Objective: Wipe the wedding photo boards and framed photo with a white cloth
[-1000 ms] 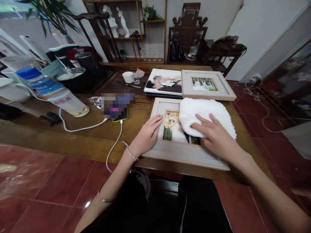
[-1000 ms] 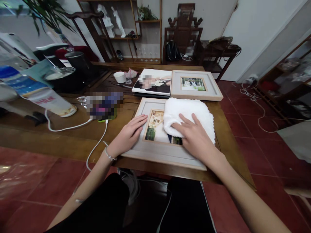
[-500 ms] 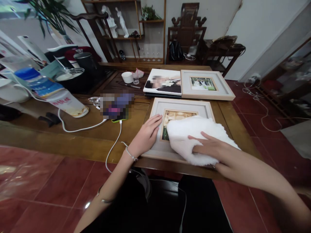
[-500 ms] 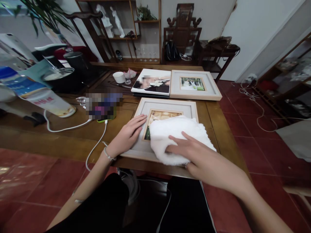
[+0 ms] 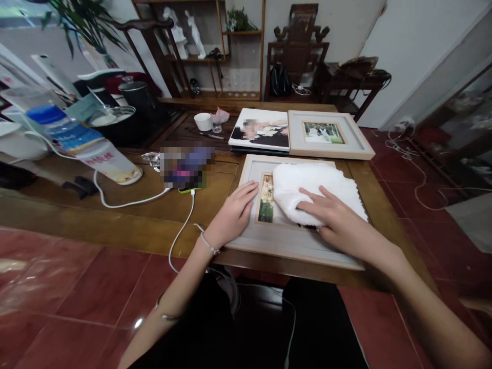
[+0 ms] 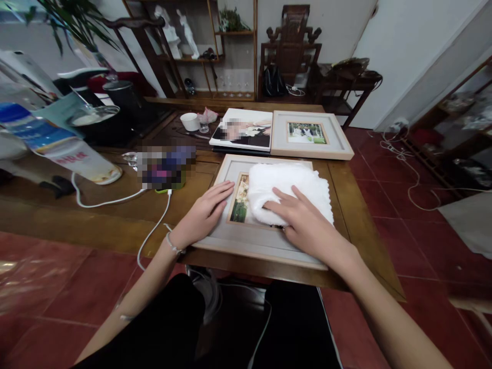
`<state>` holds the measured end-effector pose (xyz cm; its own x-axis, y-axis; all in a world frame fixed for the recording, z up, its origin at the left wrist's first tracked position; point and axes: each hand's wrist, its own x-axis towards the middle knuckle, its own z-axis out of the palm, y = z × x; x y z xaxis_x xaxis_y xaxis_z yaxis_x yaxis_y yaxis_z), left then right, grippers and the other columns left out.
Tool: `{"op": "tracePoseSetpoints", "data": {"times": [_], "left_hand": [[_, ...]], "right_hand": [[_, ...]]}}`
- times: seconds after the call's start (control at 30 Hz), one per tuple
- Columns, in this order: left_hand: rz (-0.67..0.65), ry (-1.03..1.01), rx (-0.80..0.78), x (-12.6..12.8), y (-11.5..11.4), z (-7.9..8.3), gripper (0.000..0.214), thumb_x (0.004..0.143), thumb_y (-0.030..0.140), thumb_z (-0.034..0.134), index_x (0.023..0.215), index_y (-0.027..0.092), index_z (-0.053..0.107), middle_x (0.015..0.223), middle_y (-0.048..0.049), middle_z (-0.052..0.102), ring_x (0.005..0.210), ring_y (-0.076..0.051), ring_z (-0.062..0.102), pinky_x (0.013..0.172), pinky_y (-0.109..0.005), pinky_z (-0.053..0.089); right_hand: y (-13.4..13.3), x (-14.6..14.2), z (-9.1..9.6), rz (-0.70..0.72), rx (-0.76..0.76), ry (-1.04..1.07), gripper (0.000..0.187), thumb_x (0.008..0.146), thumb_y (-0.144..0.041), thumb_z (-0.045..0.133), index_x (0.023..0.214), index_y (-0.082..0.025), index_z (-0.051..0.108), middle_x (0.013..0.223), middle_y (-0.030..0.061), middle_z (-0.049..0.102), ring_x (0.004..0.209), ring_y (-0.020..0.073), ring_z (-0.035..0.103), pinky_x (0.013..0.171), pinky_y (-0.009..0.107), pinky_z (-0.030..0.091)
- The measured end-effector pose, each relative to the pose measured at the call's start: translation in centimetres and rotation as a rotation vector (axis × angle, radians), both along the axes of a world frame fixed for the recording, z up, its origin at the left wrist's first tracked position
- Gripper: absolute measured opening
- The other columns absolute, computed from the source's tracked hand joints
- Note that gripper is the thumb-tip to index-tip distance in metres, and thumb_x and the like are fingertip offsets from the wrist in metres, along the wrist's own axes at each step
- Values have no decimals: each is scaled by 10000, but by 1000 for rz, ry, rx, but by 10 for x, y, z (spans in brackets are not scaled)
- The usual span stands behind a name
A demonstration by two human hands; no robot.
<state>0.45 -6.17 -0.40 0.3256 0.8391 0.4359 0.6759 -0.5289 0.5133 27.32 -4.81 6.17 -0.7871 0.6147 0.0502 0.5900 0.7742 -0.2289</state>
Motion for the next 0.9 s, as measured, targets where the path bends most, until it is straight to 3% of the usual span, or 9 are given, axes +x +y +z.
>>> {"op": "tracePoseSetpoints", "data": {"times": [0.2,0.4,0.7,0.9], "left_hand": [[-1,-1,0,0,0,0,402,952,124,390,1330,137,525,1397,-149,535,1355,-243,437,1133,-528,366],[-5,4,1,0,1,-1,392,953,128,387,1314,84,535,1394,-173,532,1358,-243,432,1145,-501,359],[-6,-8,-6,-1,1,0,403,951,124,392,1331,125,525,1397,-155,534,1360,-240,431,1139,-521,359],[-3,-4,3,-1,1,-1,401,950,122,387,1323,98,530,1394,-162,535,1355,-239,437,1143,-502,361]], "right_hand": [[-20,4,11,49,-98,2,662,616,31,371,1209,-209,541,1383,101,543,1421,220,271,1171,528,191],[-29,11,12,57,-156,31,717,590,28,364,1233,-232,546,1403,40,534,1413,200,285,1186,479,187],[-7,-2,-3,-69,23,10,659,636,49,386,1252,-135,530,1322,177,566,1405,246,312,1163,534,208],[-4,-8,-8,-65,38,35,660,615,54,386,1225,-139,548,1275,164,608,1405,267,309,1151,566,208]]}}
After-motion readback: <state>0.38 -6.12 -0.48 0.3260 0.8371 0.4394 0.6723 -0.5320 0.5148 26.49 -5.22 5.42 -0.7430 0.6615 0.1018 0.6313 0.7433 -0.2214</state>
